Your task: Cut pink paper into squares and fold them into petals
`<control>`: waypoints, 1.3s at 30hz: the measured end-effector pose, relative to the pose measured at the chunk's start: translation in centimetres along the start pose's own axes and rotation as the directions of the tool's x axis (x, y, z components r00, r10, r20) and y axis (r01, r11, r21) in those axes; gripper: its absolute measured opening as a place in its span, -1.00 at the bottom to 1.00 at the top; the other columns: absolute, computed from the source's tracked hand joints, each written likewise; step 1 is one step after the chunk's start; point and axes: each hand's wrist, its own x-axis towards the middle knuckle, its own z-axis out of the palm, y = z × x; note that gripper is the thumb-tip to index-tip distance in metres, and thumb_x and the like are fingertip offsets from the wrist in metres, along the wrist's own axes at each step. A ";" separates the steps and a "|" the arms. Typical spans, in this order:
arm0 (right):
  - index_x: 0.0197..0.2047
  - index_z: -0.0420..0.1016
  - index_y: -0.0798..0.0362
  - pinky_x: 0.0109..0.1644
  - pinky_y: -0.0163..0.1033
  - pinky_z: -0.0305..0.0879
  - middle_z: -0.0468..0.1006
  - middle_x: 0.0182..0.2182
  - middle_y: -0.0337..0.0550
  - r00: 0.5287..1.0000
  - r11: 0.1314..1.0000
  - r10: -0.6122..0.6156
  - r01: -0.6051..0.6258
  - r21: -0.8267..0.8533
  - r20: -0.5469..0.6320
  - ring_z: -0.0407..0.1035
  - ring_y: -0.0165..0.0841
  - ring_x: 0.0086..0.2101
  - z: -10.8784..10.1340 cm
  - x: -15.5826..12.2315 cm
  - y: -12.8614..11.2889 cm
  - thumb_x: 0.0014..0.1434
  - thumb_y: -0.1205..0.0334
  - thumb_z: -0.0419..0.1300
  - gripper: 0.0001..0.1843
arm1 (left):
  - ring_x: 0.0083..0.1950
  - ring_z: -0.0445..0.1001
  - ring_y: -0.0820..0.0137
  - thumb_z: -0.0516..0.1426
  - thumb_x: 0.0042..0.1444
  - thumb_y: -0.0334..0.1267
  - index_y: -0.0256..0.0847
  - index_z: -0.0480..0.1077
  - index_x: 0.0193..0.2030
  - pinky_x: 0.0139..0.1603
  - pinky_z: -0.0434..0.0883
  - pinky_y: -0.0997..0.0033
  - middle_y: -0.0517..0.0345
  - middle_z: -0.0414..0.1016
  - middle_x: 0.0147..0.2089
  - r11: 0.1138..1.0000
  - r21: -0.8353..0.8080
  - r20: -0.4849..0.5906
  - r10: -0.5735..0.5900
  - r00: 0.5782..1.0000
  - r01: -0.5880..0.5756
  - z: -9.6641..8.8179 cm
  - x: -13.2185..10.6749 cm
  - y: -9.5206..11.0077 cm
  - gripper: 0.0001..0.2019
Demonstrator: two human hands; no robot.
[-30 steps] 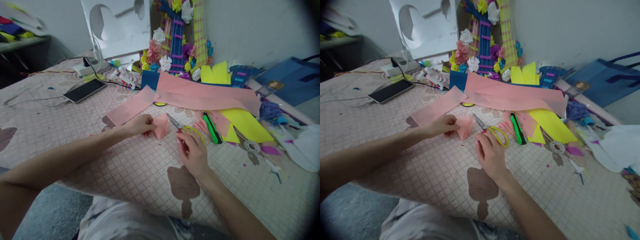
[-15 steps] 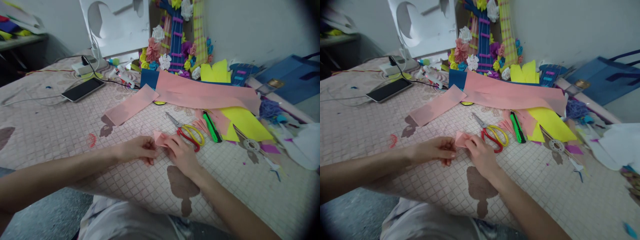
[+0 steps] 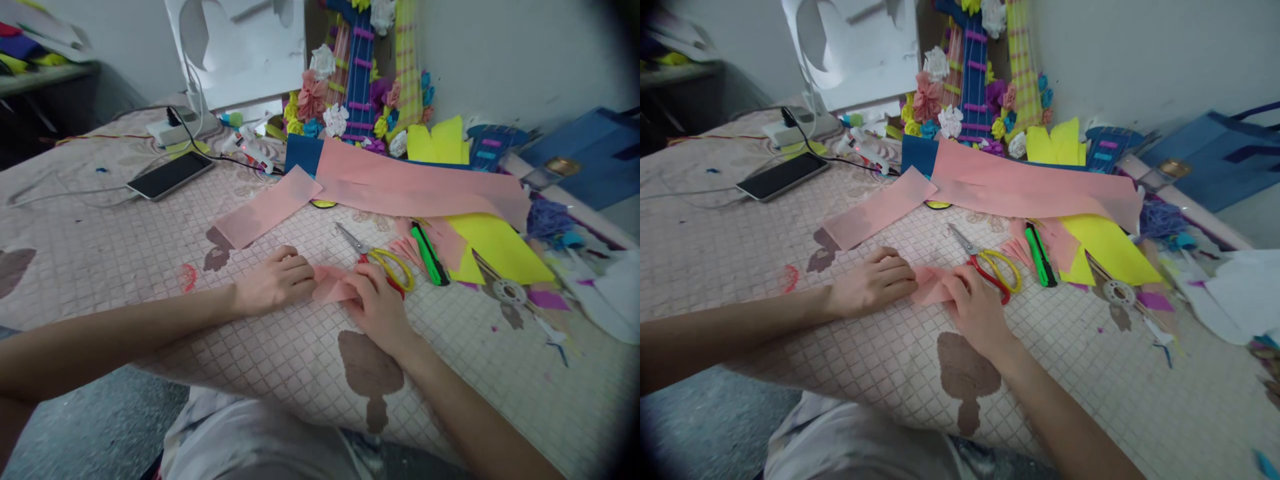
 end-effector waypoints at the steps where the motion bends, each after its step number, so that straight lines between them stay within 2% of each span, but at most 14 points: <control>1: -0.08 0.33 0.05 -0.32 -0.21 0.40 0.40 -0.18 -0.04 1.000 1.000 -0.006 0.006 -0.020 -0.009 0.39 -0.24 -0.19 0.0 0.0 0.0 0.19 0.36 0.11 -0.80 | -0.21 0.39 0.41 -0.11 0.32 -0.43 -0.23 0.35 -0.21 -0.02 0.24 0.25 0.13 0.48 -0.26 0.999 0.046 -0.008 -0.003 1.000 0.003 -0.1 -0.1 0.2 -0.78; 4: -0.12 0.33 0.05 -0.39 -0.24 0.37 0.41 -0.20 -0.07 0.999 0.997 0.031 -0.028 -0.071 0.038 0.40 -0.28 -0.26 -0.1 -0.1 -0.1 0.22 0.30 0.12 -0.85 | -0.27 0.36 0.42 -0.09 0.31 -0.43 -0.22 0.34 -0.28 -0.03 0.24 0.24 0.18 0.46 -0.32 0.990 0.140 0.000 -0.024 1.000 0.023 -0.2 -0.3 0.9 -0.77; 7: -0.09 0.34 0.06 -0.47 -0.27 0.33 0.43 -0.20 -0.08 0.996 0.995 0.059 -0.053 -0.089 0.067 0.42 -0.30 -0.30 -0.2 -0.1 -0.2 0.24 0.26 0.12 -0.83 | -0.28 0.35 0.41 -0.08 0.31 -0.41 -0.23 0.34 -0.30 -0.04 0.23 0.24 0.18 0.45 -0.34 0.990 0.132 0.021 -0.062 0.998 0.059 -0.1 -0.2 1.4 -0.78; 11: -0.07 0.38 0.06 -0.31 -0.25 0.39 0.48 -0.15 -0.08 0.991 0.995 -0.087 0.091 -0.032 0.098 0.43 -0.33 -0.24 -0.2 -0.3 -0.3 0.27 0.35 0.06 -0.83 | -0.20 0.37 0.36 -0.09 0.32 -0.40 -0.28 0.33 -0.12 -0.04 0.23 0.23 0.11 0.48 -0.26 0.994 0.024 0.028 -0.108 0.994 0.107 0.3 -0.2 1.4 -0.81; 13: -0.11 0.40 0.08 -0.23 -0.22 0.40 0.49 -0.12 -0.06 0.984 0.993 -0.117 0.118 -0.001 0.134 0.44 -0.31 -0.22 -0.1 -0.4 -0.3 0.27 0.38 0.04 -0.83 | -0.15 0.38 0.33 -0.06 0.31 -0.36 -0.30 0.34 -0.12 -0.05 0.23 0.24 0.07 0.49 -0.20 0.988 -0.046 0.019 -0.149 0.989 0.150 0.6 -0.3 1.2 -0.83; 16: -0.17 0.42 0.08 -0.16 -0.19 0.41 0.49 -0.08 -0.04 0.984 0.995 -0.081 0.070 0.070 0.161 0.44 -0.27 -0.15 0.2 -0.5 -0.3 0.28 0.35 0.04 -0.86 | -0.12 0.38 0.33 -0.01 0.30 -0.31 -0.26 0.36 -0.18 -0.06 0.23 0.26 0.07 0.49 -0.16 0.963 -0.153 0.043 -0.219 0.975 0.223 0.9 -0.5 1.0 -0.85; 19: -0.17 0.40 0.05 -0.11 -0.20 0.40 0.48 -0.07 -0.09 0.987 0.979 0.004 -0.037 0.200 0.158 0.41 -0.28 -0.08 0.3 -0.4 -0.3 0.27 0.33 0.08 -0.89 | -0.14 0.39 0.36 0.03 0.27 -0.30 -0.21 0.39 -0.24 -0.06 0.24 0.29 0.13 0.49 -0.19 0.919 -0.265 0.104 -0.275 0.956 0.293 1.1 -0.5 0.8 -0.87; 23: -0.21 0.38 0.02 -0.10 -0.19 0.38 0.46 -0.16 -0.12 0.981 0.951 0.078 -0.127 0.282 0.179 0.40 -0.30 -0.12 0.2 -0.3 -0.4 0.24 0.34 0.11 -0.93 | -0.14 0.40 0.35 0.09 0.21 -0.34 -0.22 0.40 -0.26 -0.09 0.27 0.31 0.12 0.48 -0.19 0.836 -0.396 0.145 -0.351 0.925 0.379 1.0 -0.3 0.7 -0.93; 27: -0.22 0.36 0.01 -0.21 -0.23 0.38 0.42 -0.20 -0.15 0.973 0.924 0.152 -0.202 0.325 0.174 0.41 -0.35 -0.23 0.2 -0.2 -0.6 0.19 0.36 0.15 -0.91 | -0.17 0.39 0.34 0.12 0.15 -0.36 -0.25 0.36 -0.28 -0.14 0.29 0.33 0.10 0.47 -0.25 0.772 -0.457 0.174 -0.410 0.895 0.442 0.9 -0.1 0.8 -0.98; 30: -0.25 0.36 0.01 -0.19 -0.23 0.37 0.44 -0.22 -0.15 0.977 0.932 0.127 -0.176 0.317 0.170 0.40 -0.33 -0.20 0.2 -0.2 -0.6 0.19 0.36 0.15 -0.94 | -0.17 0.39 0.34 0.11 0.15 -0.35 -0.25 0.36 -0.32 -0.13 0.28 0.32 0.10 0.45 -0.26 0.769 -0.453 0.188 -0.412 0.891 0.451 1.0 -0.2 0.7 -0.96; 34: -0.23 0.39 0.01 -0.11 -0.20 0.35 0.47 -0.14 -0.11 0.982 0.957 0.083 -0.127 0.261 0.170 0.38 -0.29 -0.09 0.4 -0.3 -0.6 0.23 0.34 0.12 -0.94 | -0.16 0.38 0.34 0.11 0.15 -0.34 -0.25 0.36 -0.32 -0.12 0.29 0.32 0.10 0.44 -0.25 0.762 -0.462 0.187 -0.417 0.889 0.454 1.2 -0.3 0.7 -0.95; 39: -0.25 0.39 0.00 -0.10 -0.22 0.34 0.48 -0.17 -0.14 0.977 0.940 0.114 -0.164 0.299 0.180 0.39 -0.31 -0.12 0.2 -0.2 -0.8 0.25 0.32 0.10 -0.93 | -0.20 0.39 0.35 0.10 0.15 -0.33 -0.25 0.37 -0.35 -0.16 0.30 0.34 0.10 0.44 -0.29 0.741 -0.487 0.180 -0.434 0.883 0.463 1.0 -0.1 0.7 -0.92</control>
